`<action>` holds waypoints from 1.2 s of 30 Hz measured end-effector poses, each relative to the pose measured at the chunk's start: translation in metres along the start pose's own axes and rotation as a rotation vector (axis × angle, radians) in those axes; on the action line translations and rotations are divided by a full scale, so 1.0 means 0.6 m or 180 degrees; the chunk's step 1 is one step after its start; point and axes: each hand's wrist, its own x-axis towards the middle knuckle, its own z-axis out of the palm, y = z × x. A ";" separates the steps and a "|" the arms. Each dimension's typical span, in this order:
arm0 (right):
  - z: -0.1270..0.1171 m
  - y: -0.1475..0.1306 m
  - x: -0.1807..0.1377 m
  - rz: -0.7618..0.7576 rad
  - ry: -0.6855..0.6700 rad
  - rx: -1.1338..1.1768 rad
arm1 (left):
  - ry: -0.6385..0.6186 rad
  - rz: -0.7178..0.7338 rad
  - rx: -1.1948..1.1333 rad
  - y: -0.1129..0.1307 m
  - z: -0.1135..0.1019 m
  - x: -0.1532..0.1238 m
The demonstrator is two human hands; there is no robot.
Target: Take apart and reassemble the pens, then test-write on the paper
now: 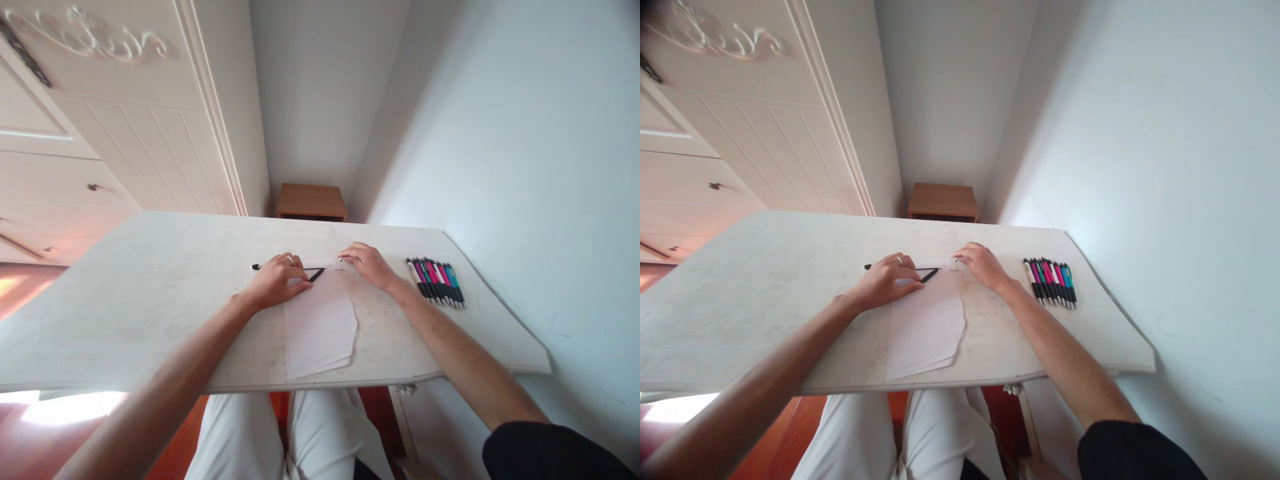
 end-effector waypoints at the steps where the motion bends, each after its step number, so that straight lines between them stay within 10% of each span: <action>1: 0.001 0.001 0.000 -0.0005 -0.0010 -0.0002 | 0.0003 -0.0011 0.0002 0.001 0.000 0.000; 36: -0.005 0.012 0.002 0.0045 -0.0036 -0.0095 | 0.0658 -0.0645 0.0536 -0.043 0.014 0.010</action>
